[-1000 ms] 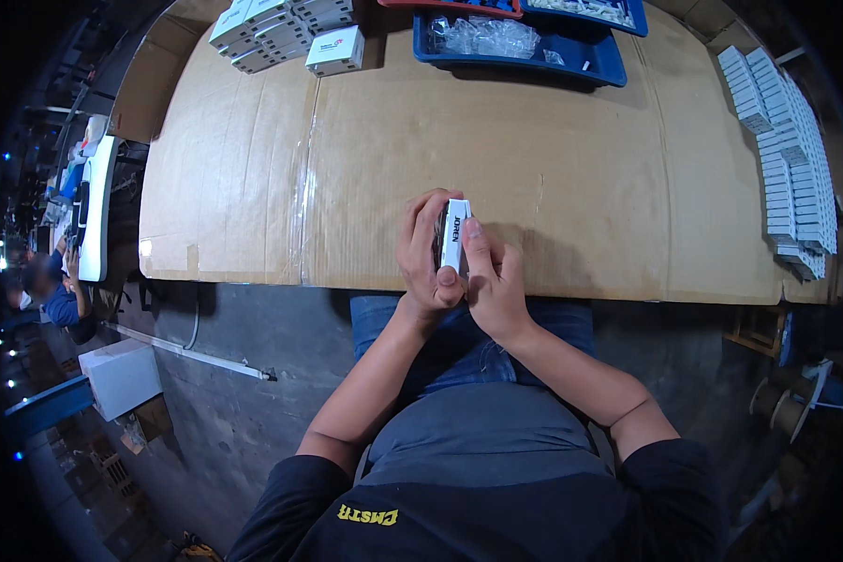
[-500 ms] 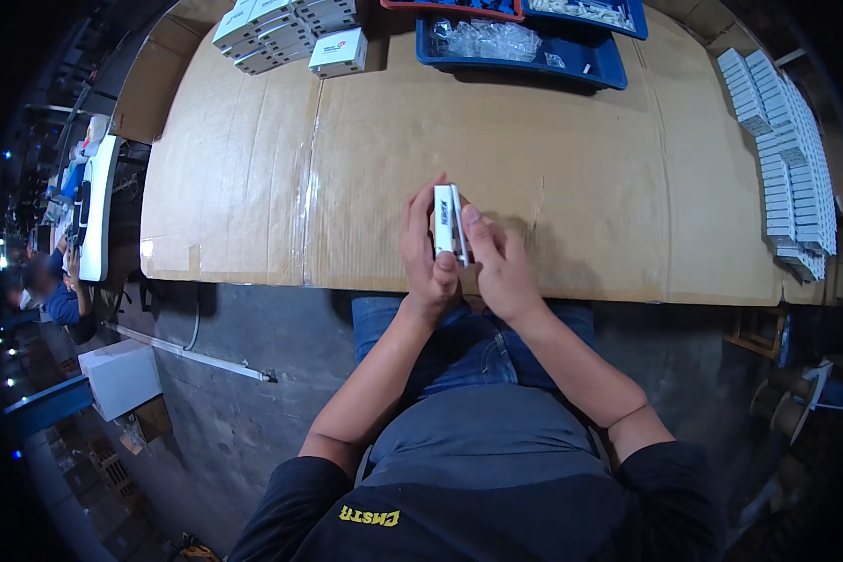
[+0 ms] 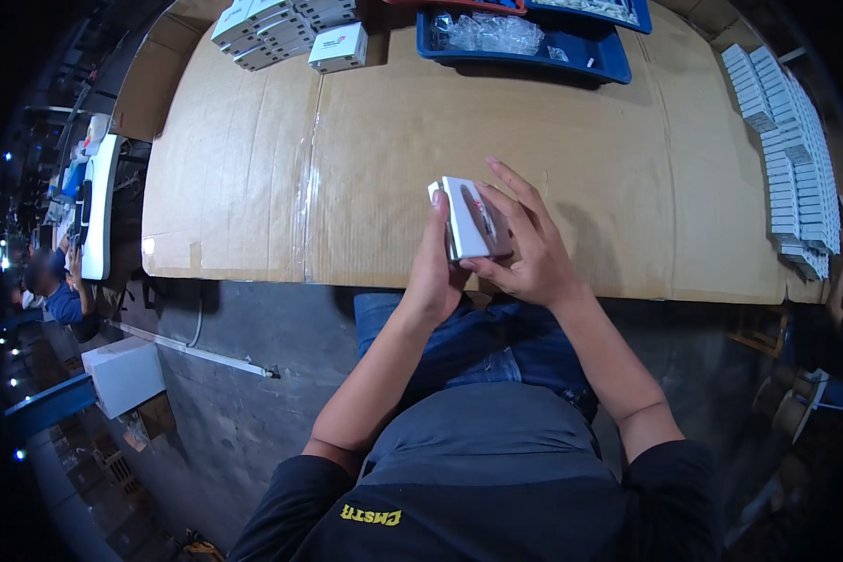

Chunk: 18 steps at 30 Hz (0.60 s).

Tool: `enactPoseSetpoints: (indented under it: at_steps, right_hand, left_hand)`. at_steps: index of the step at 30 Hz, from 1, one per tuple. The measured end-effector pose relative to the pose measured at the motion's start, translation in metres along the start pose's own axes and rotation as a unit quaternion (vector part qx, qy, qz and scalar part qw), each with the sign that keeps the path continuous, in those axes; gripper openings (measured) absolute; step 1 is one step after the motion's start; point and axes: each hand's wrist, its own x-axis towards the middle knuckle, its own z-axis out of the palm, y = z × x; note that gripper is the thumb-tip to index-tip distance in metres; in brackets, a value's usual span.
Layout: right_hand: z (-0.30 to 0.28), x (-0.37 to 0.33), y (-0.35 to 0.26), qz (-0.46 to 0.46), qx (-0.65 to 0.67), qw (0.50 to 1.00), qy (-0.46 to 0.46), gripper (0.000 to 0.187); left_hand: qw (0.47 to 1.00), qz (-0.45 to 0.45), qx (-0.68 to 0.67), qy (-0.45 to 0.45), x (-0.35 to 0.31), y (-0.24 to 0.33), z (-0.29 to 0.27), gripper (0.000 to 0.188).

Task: Assembling electronic components into a white plastic housing.

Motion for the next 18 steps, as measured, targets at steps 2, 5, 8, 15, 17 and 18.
enactPoseSetpoints:
  at_steps: [2,5,8,15,17,18]
  right_hand:
    - [-0.005,0.007,0.007,-0.024,0.010,1.000,-0.003,0.080]
    - [-0.004,0.010,0.010,-0.075,0.077,0.993,-0.050,0.080]
    - [-0.002,0.013,0.008,-0.087,0.084,0.991,-0.054,0.076]
    - [-0.003,0.012,0.004,-0.044,0.167,0.985,-0.016,0.065]
    - [-0.013,0.015,0.013,0.053,0.387,0.914,0.109,0.057]
    - [-0.023,0.019,0.017,0.030,0.328,0.936,0.121,0.057]
  left_hand:
    - [1.000,-0.017,-0.009,-0.001,-0.003,-0.001,0.002,0.072]
    - [0.998,-0.030,-0.041,-0.029,-0.008,-0.001,0.003,0.070]
    - [0.997,-0.014,-0.068,-0.045,-0.009,-0.001,-0.001,0.070]
    - [0.997,-0.006,-0.082,-0.004,-0.008,-0.003,0.003,0.070]
    - [0.987,-0.034,-0.138,-0.068,-0.002,-0.005,-0.006,0.072]
    - [0.987,-0.034,-0.138,-0.070,0.000,-0.006,-0.009,0.072]
